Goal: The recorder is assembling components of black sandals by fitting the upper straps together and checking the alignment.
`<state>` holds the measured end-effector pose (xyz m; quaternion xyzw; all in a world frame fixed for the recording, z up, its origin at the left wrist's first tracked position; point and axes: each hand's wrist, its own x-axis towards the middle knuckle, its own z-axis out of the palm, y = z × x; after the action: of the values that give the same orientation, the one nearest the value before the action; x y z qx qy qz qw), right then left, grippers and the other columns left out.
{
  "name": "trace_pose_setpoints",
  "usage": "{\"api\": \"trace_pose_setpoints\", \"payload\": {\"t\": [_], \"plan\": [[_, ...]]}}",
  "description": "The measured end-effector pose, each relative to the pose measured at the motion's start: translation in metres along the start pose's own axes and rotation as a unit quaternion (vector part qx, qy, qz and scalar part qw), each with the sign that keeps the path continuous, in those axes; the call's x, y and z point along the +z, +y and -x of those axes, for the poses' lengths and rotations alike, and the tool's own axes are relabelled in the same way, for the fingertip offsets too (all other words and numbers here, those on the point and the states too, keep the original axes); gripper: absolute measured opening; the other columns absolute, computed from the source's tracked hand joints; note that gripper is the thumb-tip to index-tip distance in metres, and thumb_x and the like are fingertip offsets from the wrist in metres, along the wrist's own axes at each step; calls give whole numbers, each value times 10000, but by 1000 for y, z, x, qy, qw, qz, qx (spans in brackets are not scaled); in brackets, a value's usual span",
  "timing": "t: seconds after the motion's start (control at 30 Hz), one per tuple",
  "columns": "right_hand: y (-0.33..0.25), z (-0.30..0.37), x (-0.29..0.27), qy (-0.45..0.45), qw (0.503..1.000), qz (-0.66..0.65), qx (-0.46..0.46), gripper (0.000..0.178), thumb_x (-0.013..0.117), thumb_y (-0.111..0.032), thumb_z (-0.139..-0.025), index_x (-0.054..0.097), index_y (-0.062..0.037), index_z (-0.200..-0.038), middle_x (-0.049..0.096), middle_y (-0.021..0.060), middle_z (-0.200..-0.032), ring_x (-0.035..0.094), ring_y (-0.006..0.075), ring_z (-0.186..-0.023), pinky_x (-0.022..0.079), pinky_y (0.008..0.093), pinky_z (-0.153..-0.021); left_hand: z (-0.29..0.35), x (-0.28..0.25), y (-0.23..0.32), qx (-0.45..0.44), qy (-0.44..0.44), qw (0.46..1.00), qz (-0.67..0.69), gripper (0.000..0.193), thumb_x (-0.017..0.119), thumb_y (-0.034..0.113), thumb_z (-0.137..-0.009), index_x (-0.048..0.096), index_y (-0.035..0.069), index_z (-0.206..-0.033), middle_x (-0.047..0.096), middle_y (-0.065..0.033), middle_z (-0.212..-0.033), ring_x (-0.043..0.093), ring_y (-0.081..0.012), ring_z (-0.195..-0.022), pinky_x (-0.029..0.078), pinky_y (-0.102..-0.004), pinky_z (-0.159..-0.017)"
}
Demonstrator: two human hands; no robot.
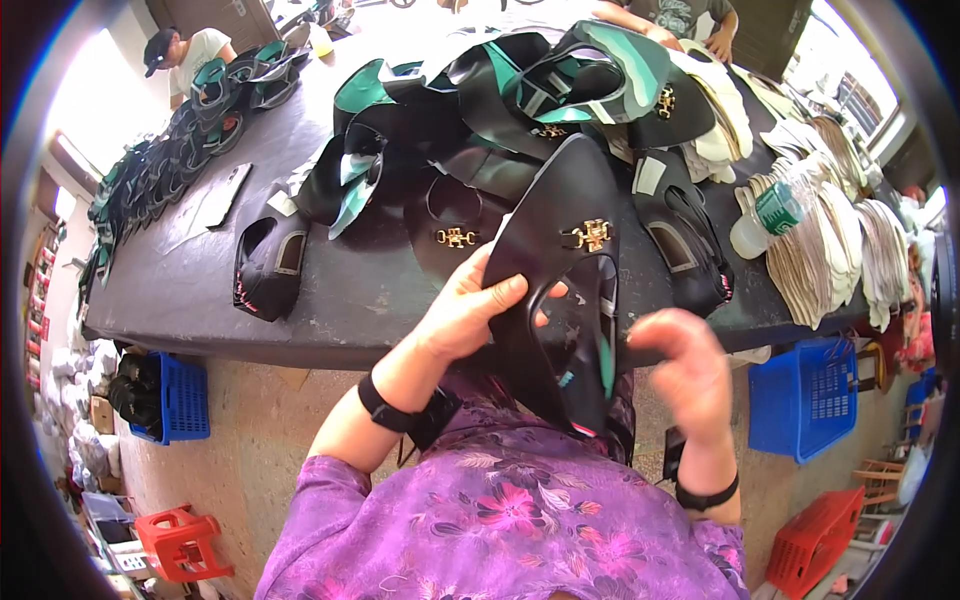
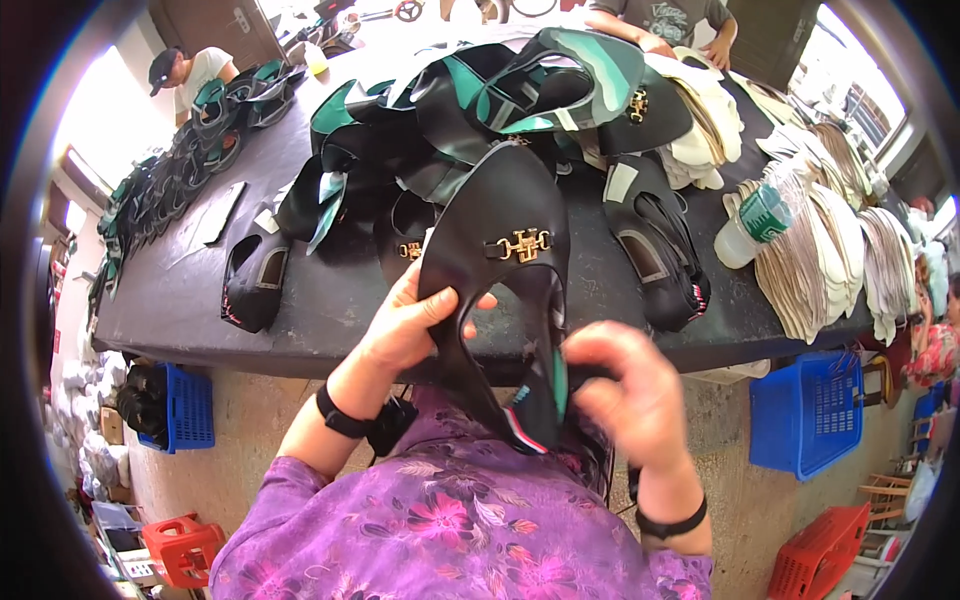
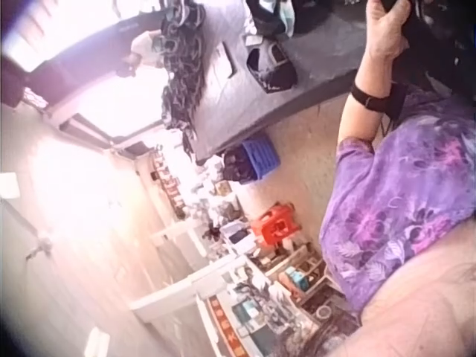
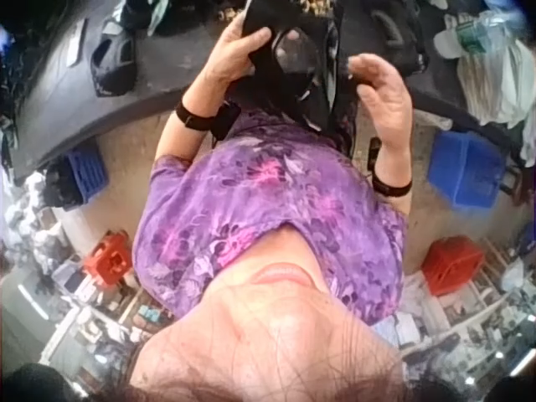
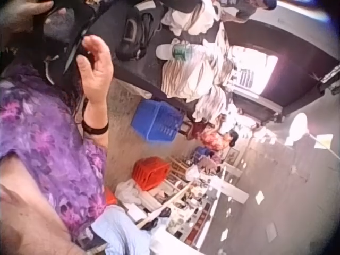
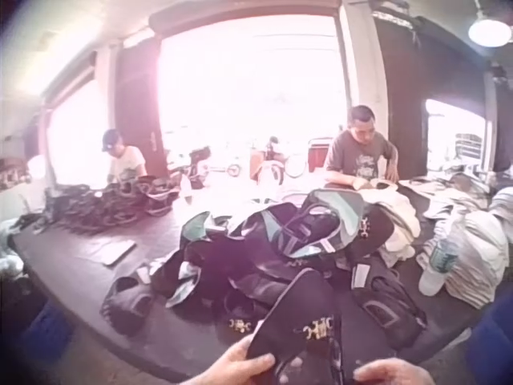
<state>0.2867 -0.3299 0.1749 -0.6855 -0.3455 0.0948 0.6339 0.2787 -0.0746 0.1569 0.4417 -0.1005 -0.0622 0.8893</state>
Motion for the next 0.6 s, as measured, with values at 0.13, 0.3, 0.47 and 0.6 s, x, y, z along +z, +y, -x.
{"api": "trace_pose_setpoints", "payload": {"t": [0.13,0.3,0.47,0.6], "plan": [[49,-7,-24,142,958,-232,85,622,632,-110,-775,290,6,-1281,425,119,-1247,409,200,-1172,307,316,-992,-23,0,14,-14,-120,993,-11,429,576,140,-831,398,34,-1207,550,-135,-1045,602,-220,-870,536,-289,-618],[86,-18,1,17,889,-448,91,609,701,-215,-711,408,10,-1195,501,137,-1136,527,193,-964,415,294,-840,-43,-8,10,-14,-189,978,90,460,552,122,-840,358,42,-1249,528,-123,-1060,586,-204,-882,519,-256,-578],[86,-17,8,-8,842,-535,75,447,712,-179,-694,529,10,-1055,582,125,-969,585,180,-715,481,252,-654,-48,-23,-2,-49,-91,994,35,457,529,90,-847,347,53,-1265,525,-123,-1067,584,-192,-883,515,-250,-589],[73,-12,14,140,867,-458,136,397,681,-87,-711,528,8,-1065,589,121,-1001,598,190,-805,492,282,-721,-43,-36,-2,-57,-87,993,59,469,537,70,-835,355,56,-1266,547,-107,-1027,586,-167,-816,518,-252,-599]]}}
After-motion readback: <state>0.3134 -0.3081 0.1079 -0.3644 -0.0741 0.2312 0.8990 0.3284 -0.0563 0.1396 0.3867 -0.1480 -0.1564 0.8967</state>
